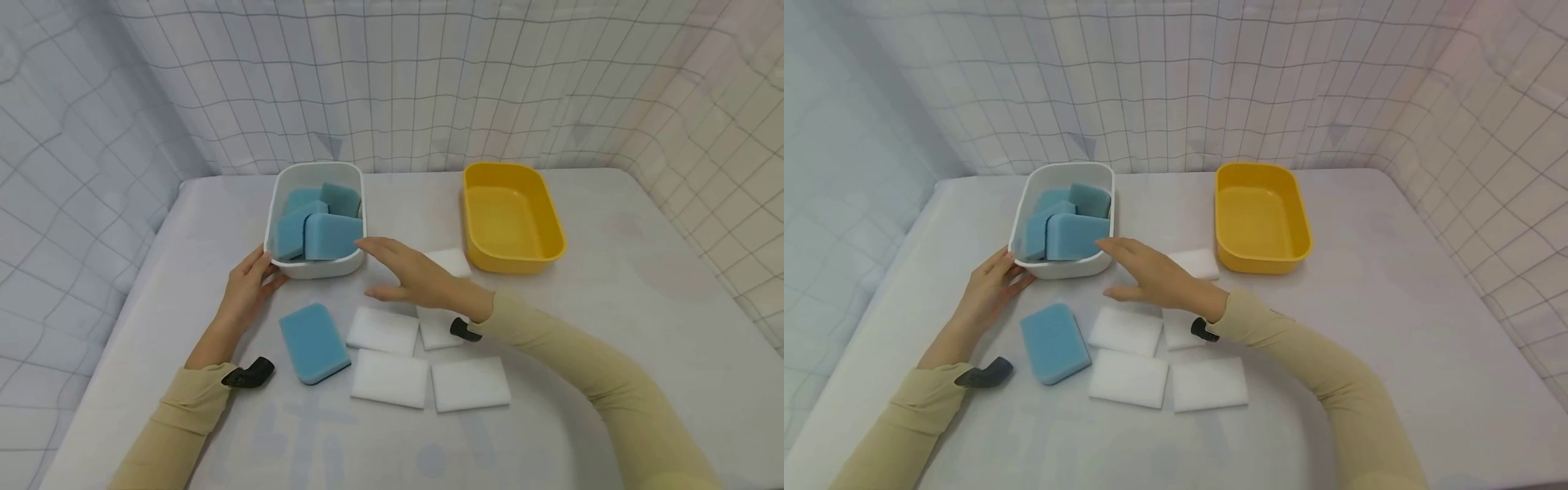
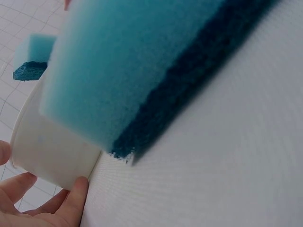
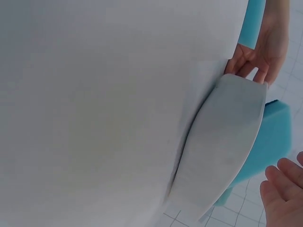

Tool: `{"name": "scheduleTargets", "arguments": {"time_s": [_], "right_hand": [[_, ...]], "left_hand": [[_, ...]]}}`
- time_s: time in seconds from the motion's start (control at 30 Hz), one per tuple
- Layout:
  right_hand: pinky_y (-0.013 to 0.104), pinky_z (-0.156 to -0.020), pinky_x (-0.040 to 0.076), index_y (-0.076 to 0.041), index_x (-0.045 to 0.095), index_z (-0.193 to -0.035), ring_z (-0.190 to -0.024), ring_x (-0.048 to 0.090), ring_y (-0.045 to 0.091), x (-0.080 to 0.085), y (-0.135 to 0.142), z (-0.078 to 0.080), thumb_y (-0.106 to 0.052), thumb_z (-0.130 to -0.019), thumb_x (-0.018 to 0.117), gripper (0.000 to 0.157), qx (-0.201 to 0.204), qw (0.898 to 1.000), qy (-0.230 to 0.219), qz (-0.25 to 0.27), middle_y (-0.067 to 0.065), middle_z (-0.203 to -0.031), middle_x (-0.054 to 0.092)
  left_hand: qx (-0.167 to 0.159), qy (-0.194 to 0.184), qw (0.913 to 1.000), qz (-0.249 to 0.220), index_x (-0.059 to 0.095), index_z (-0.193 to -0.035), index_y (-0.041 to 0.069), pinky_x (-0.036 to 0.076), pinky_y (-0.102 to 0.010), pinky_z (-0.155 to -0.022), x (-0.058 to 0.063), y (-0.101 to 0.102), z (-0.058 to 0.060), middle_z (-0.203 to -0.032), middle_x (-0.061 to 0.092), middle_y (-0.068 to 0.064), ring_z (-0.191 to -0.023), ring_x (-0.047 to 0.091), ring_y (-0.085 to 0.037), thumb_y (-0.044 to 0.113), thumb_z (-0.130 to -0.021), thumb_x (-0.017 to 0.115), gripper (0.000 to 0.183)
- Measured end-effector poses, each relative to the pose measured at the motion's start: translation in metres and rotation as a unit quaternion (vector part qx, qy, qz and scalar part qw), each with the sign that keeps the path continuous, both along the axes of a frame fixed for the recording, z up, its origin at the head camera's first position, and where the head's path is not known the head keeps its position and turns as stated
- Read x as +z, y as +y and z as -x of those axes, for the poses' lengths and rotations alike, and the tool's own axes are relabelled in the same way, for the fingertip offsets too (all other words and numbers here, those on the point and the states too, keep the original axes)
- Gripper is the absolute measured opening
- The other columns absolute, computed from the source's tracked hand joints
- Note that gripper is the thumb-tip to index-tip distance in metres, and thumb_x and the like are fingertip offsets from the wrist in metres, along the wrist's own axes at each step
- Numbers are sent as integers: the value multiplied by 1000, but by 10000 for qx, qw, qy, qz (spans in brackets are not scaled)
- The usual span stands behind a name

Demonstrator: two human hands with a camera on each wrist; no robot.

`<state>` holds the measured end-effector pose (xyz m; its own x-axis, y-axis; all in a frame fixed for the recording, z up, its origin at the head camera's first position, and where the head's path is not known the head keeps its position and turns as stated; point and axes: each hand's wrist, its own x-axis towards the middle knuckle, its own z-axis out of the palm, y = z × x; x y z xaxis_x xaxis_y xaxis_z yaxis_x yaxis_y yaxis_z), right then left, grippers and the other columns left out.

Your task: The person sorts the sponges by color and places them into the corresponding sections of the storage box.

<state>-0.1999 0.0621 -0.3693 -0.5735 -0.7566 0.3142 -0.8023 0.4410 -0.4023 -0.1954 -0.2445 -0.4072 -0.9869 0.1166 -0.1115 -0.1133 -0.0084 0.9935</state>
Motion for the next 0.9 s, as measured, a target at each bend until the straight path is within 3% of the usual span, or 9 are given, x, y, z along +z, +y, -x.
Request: {"name": "scheduleTargets", "arguments": {"time_s": [0.2,0.4,0.9], "right_hand": [[33,-112,38,-3,37,-141,-133,42,23,-2,-2,-7,-31,-87,66,67,150,9998,96,-43,11,-143,44],[31,-111,39,-6,34,-143,-135,40,20,-1,-8,-14,-35,-88,65,69,333,9988,-223,-298,7,-147,41],[30,-112,38,-5,30,-146,-135,40,19,-4,-13,-17,-38,-88,64,75,585,9961,-245,-612,8,-149,38]], "left_hand": [[-2,-11,10000,-12,14,-151,14,50,-10,-87,1,1,1,-156,17,-17,-107,49,4,44,-97,42,68],[-9,43,9999,133,14,-151,16,49,-9,-87,1,1,0,-157,16,-16,-108,48,5,44,-97,40,66],[-92,-5,9998,161,12,-152,16,48,-8,-88,1,-1,-1,-157,13,-16,-117,45,1,46,-97,40,69]]}}
